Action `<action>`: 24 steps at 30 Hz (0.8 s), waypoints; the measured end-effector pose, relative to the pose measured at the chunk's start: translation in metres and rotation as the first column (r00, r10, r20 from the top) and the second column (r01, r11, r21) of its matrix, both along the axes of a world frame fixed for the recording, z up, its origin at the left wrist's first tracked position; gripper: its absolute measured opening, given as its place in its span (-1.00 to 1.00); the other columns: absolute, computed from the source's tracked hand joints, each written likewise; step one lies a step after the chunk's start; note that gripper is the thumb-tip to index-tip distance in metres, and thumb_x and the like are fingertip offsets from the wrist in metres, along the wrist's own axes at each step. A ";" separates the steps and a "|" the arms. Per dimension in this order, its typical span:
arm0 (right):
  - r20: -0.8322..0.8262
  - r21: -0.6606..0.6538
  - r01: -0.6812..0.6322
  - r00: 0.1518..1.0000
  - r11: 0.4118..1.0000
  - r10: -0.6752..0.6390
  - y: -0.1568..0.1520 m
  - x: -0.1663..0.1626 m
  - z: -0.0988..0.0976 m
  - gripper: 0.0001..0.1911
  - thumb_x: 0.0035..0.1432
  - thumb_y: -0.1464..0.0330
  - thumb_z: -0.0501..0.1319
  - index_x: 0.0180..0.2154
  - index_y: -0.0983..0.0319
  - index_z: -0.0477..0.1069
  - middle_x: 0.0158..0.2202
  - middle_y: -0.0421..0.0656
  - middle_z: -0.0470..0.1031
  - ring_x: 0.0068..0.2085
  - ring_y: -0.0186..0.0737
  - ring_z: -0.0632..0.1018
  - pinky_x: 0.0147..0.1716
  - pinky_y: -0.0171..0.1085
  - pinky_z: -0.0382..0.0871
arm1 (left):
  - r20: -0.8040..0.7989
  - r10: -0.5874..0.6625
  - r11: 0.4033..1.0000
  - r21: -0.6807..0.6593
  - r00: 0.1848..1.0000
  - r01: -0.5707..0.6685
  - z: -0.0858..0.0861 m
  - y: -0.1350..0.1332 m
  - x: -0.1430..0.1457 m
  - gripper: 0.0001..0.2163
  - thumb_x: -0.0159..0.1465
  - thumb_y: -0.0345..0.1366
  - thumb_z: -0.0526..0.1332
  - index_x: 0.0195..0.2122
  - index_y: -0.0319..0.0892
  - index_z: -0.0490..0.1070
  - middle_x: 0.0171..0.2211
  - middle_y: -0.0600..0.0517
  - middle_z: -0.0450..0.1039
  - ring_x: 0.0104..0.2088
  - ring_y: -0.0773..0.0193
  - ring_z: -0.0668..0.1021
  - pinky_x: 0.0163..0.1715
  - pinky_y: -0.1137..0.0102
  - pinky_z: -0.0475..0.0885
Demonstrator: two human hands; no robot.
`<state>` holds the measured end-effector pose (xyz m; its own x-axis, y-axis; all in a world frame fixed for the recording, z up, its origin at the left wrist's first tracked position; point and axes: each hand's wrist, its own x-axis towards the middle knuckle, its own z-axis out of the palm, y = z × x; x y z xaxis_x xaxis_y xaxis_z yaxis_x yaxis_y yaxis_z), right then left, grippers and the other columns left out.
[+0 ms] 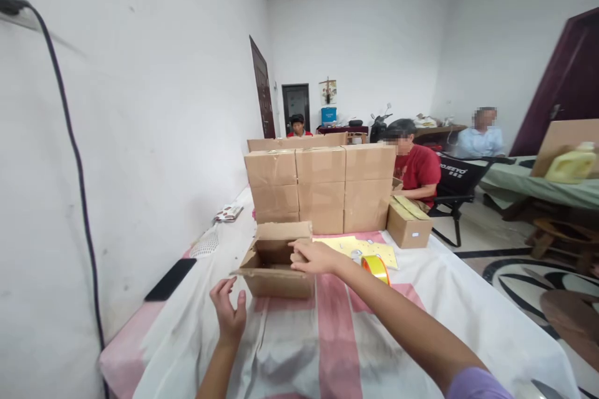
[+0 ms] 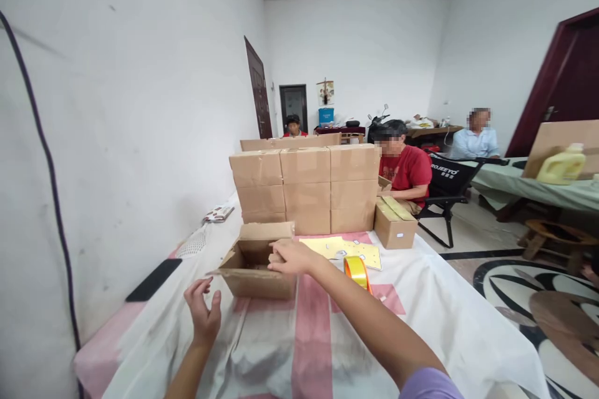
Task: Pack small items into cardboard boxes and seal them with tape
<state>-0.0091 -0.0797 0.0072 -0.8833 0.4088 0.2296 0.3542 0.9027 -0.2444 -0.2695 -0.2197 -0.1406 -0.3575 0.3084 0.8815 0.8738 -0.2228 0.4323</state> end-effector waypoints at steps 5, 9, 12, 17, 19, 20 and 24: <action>-0.118 -0.077 0.025 0.992 0.997 -0.034 -0.010 0.039 -0.017 -0.55 0.15 0.16 0.30 0.05 0.17 0.38 0.30 -0.02 0.35 0.01 -0.01 0.57 -0.05 -0.15 0.39 | 0.179 -0.139 0.990 -0.001 0.974 0.141 -0.013 0.010 0.006 -0.57 0.37 -0.01 0.07 0.13 -0.17 0.20 0.06 -0.20 0.24 0.05 -0.03 0.41 -0.06 0.09 0.45; -0.215 -0.082 0.054 0.974 0.995 -0.071 -0.020 0.062 -0.021 -0.80 0.23 0.31 0.18 -0.10 0.16 0.38 0.22 -0.05 0.43 -0.08 -0.10 0.56 -0.06 -0.16 0.37 | 0.221 -0.344 0.914 -0.145 0.913 0.379 -0.014 0.013 0.009 -0.51 0.41 0.01 0.00 0.25 -0.16 0.13 0.20 -0.25 0.26 0.14 -0.04 0.44 0.06 0.05 0.42; -0.337 -0.144 0.102 0.930 0.984 -0.146 -0.023 0.072 -0.024 -0.82 0.26 0.38 0.08 -0.10 0.15 0.35 0.01 -0.08 0.52 -0.20 -0.15 0.53 -0.11 -0.16 0.37 | 0.213 -0.407 0.860 -0.240 0.888 0.451 -0.017 0.015 0.013 -0.44 0.39 0.08 0.02 0.26 -0.20 0.18 0.23 -0.28 0.26 0.26 -0.11 0.36 0.20 -0.03 0.32; -0.545 -0.244 0.197 0.783 0.950 -0.302 -0.023 0.078 -0.051 -0.78 0.23 0.37 0.08 -0.07 0.13 0.30 -0.09 -0.09 0.44 -0.16 -0.09 0.49 -0.10 -0.12 0.39 | 0.202 -0.426 0.830 -0.302 0.882 0.470 -0.016 0.015 0.017 -0.50 0.41 0.04 0.00 0.22 -0.18 0.25 0.24 -0.26 0.25 0.29 -0.08 0.34 0.20 0.00 0.33; -0.661 -0.261 0.252 0.657 0.932 -0.362 -0.023 0.076 -0.068 -0.87 0.20 0.34 0.11 -0.17 0.12 0.26 -0.03 -0.05 0.41 -0.06 -0.03 0.47 -0.03 -0.06 0.38 | 0.161 -0.437 0.835 -0.292 0.885 0.466 -0.013 0.014 0.017 -0.53 0.42 0.02 -0.01 0.19 -0.18 0.27 0.23 -0.26 0.25 0.29 -0.07 0.34 0.21 0.00 0.33; -0.711 -0.275 0.273 0.587 0.922 -0.386 -0.025 0.074 -0.077 -0.90 0.19 0.32 0.12 -0.23 0.11 0.22 -0.01 -0.04 0.39 0.01 0.01 0.45 0.02 -0.03 0.35 | 0.142 -0.436 0.838 -0.295 0.888 0.459 -0.011 0.013 0.016 -0.54 0.41 0.01 0.00 0.18 -0.18 0.28 0.23 -0.26 0.25 0.29 -0.07 0.34 0.21 0.00 0.33; -0.794 -0.402 0.296 0.360 0.867 -0.491 -0.035 0.062 -0.111 -0.90 0.24 0.26 0.07 -0.22 0.10 0.16 0.02 0.00 0.37 0.15 0.08 0.39 0.16 0.10 0.26 | 0.105 -0.434 0.827 -0.347 0.895 0.442 -0.005 0.006 0.012 -0.55 0.37 -0.02 0.11 0.17 -0.18 0.31 0.22 -0.25 0.27 0.25 -0.08 0.38 0.15 0.01 0.39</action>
<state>0.0531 -0.1145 -0.1035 0.0063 0.7671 0.6415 0.1780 0.6304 -0.7556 -0.2573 -0.2136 -0.1461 -0.1276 0.7246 0.6772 0.7112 -0.4090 0.5717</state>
